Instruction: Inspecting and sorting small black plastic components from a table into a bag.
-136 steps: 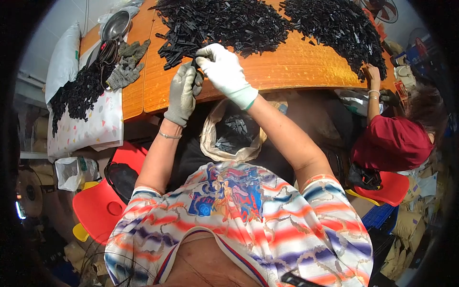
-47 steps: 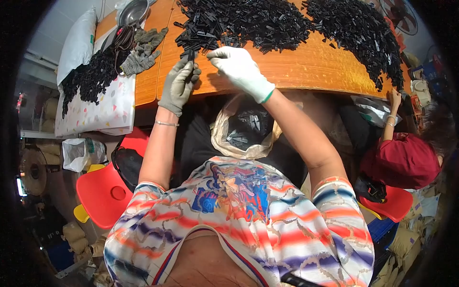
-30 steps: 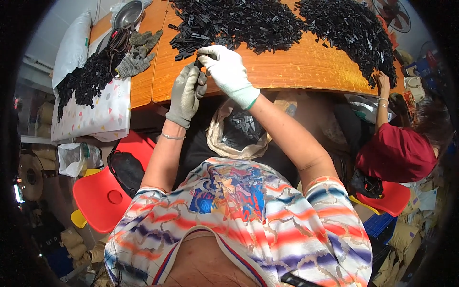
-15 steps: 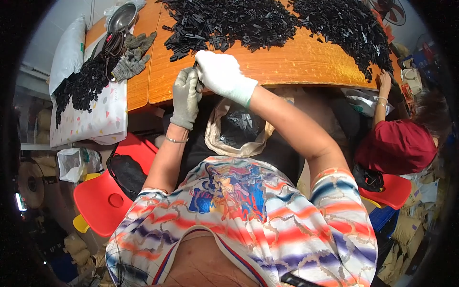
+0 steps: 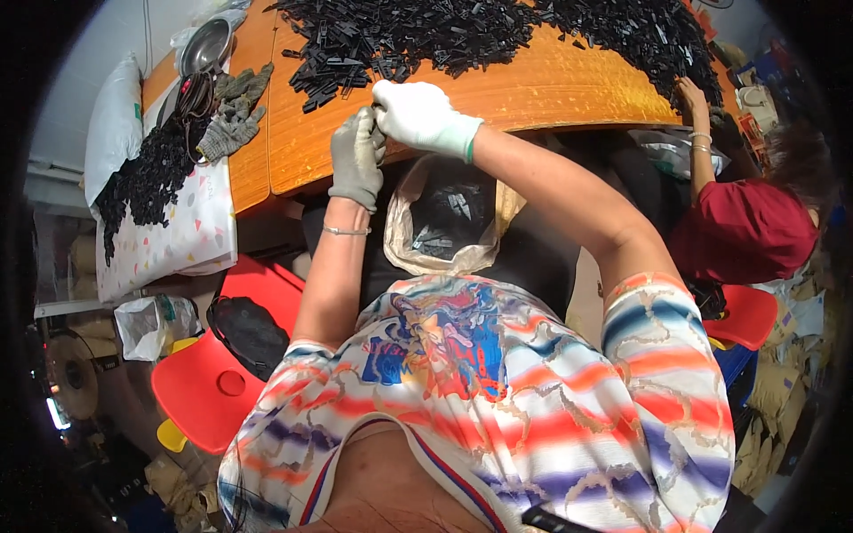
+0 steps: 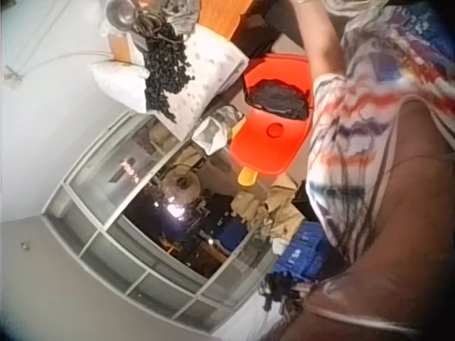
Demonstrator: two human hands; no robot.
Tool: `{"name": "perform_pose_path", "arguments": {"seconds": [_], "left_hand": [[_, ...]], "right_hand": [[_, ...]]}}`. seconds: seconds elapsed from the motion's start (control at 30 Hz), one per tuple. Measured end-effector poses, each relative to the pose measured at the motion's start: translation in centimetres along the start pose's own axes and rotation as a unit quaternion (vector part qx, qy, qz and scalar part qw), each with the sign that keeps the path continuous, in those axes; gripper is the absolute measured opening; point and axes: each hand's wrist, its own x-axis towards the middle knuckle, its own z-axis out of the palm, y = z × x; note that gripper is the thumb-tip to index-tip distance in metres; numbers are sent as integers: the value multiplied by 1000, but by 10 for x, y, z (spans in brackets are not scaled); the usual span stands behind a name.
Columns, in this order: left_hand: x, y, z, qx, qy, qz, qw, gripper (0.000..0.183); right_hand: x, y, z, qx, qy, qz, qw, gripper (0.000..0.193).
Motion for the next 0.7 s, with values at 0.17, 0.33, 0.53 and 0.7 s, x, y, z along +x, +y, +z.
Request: {"name": "perform_pose_path", "arguments": {"seconds": [0.17,0.33,0.53,0.7], "left_hand": [[-9,9,-8,39,-102,-2,994,20],[-22,-3,-20,-81,-62,-113,988,15],[-36,-9,-6,-137,-175,-184,957,21],[-49,-34,-20,-154,-171,-191,954,20]], "right_hand": [[-3,22,1,147,16,105,983,27],[-25,37,-16,240,-80,-39,967,34],[-44,32,-13,561,-146,175,796,22],[-40,38,-4,414,-175,91,889,23]]}}
